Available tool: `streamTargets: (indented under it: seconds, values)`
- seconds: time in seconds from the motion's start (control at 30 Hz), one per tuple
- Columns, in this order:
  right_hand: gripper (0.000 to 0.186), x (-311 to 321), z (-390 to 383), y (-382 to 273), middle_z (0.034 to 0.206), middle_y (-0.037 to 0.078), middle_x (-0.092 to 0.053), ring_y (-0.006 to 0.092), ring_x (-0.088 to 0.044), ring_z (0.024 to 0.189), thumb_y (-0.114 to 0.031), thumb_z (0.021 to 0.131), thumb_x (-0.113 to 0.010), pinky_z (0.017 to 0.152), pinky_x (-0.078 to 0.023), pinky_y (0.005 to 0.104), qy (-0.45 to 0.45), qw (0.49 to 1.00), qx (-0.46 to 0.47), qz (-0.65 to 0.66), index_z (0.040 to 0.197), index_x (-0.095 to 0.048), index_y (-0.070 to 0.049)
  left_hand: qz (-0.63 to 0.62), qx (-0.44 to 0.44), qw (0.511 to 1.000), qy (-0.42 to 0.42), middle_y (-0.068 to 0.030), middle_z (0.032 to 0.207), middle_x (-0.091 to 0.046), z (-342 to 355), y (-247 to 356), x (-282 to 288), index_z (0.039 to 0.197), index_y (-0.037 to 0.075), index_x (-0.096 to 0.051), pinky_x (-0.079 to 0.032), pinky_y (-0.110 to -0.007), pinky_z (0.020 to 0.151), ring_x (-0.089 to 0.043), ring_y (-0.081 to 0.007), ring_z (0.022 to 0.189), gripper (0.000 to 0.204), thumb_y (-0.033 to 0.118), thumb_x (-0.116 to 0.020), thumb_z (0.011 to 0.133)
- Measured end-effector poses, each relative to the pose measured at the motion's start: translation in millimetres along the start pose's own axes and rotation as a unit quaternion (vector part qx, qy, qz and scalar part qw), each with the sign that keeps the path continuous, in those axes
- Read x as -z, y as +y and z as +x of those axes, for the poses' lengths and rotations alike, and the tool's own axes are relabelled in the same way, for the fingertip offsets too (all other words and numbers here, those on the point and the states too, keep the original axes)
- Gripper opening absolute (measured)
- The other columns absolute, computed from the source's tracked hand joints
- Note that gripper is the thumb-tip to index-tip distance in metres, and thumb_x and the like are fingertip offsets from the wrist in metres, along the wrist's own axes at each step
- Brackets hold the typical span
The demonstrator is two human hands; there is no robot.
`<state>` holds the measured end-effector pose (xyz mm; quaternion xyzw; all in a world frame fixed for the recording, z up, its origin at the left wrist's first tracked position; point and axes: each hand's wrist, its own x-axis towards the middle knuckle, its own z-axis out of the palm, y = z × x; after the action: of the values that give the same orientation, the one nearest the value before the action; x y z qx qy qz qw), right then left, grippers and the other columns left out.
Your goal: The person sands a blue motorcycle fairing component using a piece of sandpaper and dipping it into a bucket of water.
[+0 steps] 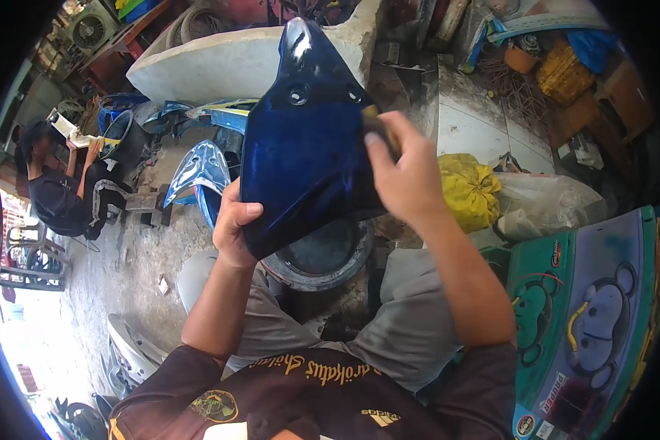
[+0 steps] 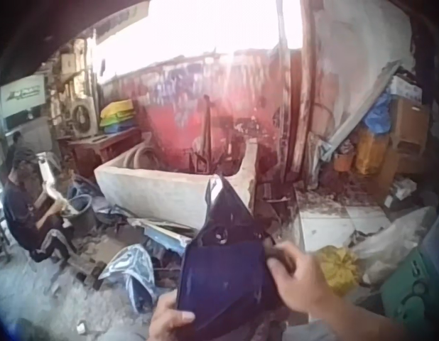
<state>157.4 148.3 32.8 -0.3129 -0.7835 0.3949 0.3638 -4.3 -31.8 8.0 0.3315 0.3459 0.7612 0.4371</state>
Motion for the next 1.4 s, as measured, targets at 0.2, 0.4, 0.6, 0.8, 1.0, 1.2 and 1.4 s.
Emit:
streamTargets:
  seconds: [0.2, 0.4, 0.6, 0.8, 1.0, 1.2, 1.4]
  values:
    - [0.021, 4.3, 1.1, -7.6, 0.097, 0.015, -0.075, 0.0209, -0.069, 0.088, -0.011, 0.097, -0.064, 0.084, -0.051, 0.0334, -0.037, 0.999, 0.024, -0.001, 0.113, -0.066, 0.001, 0.0, 0.017, 1.0, 0.008, -0.0183, 0.12, -0.071, -2.8, -1.7, 1.8, 0.13, -0.011, -0.06, -0.051, -0.034, 0.101, -0.068, -0.0243, 0.107, 0.065, 0.019, -0.057, 0.073]
    - [0.018, 5.1, -5.1, -12.5, 0.095, 0.014, -0.074, 0.0207, -0.068, 0.089, -0.01, 0.097, -0.064, 0.084, -0.051, 0.0327, -0.013, 1.0, 0.01, 0.018, 0.11, -0.066, 0.001, 0.001, 0.017, 1.0, 0.007, -0.0187, 0.12, -0.071, -1.3, 2.0, -1.6, 0.13, -0.012, -0.06, -0.051, -0.034, 0.101, -0.069, -0.0242, 0.107, 0.065, 0.019, -0.057, 0.073]
    - [0.02, 13.6, 8.9, 2.2, 0.095, 0.016, -0.073, 0.0217, -0.07, 0.09, -0.012, 0.097, -0.064, 0.084, -0.051, 0.0326, -0.031, 0.999, 0.008, -0.011, 0.111, -0.066, 0.0, 0.004, 0.031, 1.0, 0.003, -0.019, 0.121, -0.071, -1.4, -1.0, -1.7, 0.13, -0.012, -0.06, -0.051, -0.034, 0.101, -0.069, -0.0245, 0.107, 0.064, 0.019, -0.057, 0.073]
    - [0.022, 3.9, -5.5, -6.9, 0.092, 0.018, -0.071, 0.0199, -0.067, 0.084, -0.013, 0.096, -0.066, 0.08, -0.051, 0.0342, -0.015, 0.998, 0.055, -0.01, 0.113, -0.065, 0.001, 0.006, 0.012, 1.0, 0.003, -0.0192, 0.12, -0.071, -0.6, 1.3, 0.9, 0.13, -0.012, -0.06, -0.051, -0.034, 0.1, -0.069, -0.0239, 0.107, 0.064, 0.018, -0.056, 0.073]
    - [0.024, 15.1, 16.2, 15.5, 0.093, 0.02, -0.071, 0.02, -0.065, 0.082, -0.013, 0.095, -0.067, 0.081, -0.051, 0.0334, -0.02, 0.999, 0.037, 0.006, 0.114, -0.065, 0.002, 0.009, 0.03, 1.0, -0.003, -0.019, 0.119, -0.071, 0.2, -5.1, -0.1, 0.128, -0.012, -0.061, -0.051, -0.033, 0.099, -0.069, -0.0237, 0.105, 0.063, 0.018, -0.056, 0.073]
    - [0.024, 9.5, -6.9, -9.0, 0.093, 0.016, -0.072, 0.0187, -0.065, 0.084, -0.015, 0.097, -0.067, 0.082, -0.051, 0.0338, -0.063, 0.993, 0.1, -0.024, 0.115, -0.065, 0.001, 0.001, 0.02, 1.0, 0.002, -0.0187, 0.118, -0.071, -2.1, -2.2, 2.1, 0.128, -0.012, -0.061, -0.052, -0.033, 0.099, -0.069, -0.0234, 0.105, 0.061, 0.017, -0.056, 0.074]
    - [0.025, 18.5, 14.4, 26.7, 0.103, 0.015, -0.075, 0.0231, -0.069, 0.096, -0.015, 0.097, -0.067, 0.086, -0.051, 0.0358, 0.041, 0.998, 0.021, -0.047, 0.117, -0.065, 0.0, 0.005, 0.023, 1.0, -0.012, -0.0186, 0.12, -0.071, -1.9, -5.2, -2.4, 0.129, -0.012, -0.061, -0.051, -0.033, 0.099, -0.069, -0.0235, 0.106, 0.062, 0.018, -0.056, 0.074]
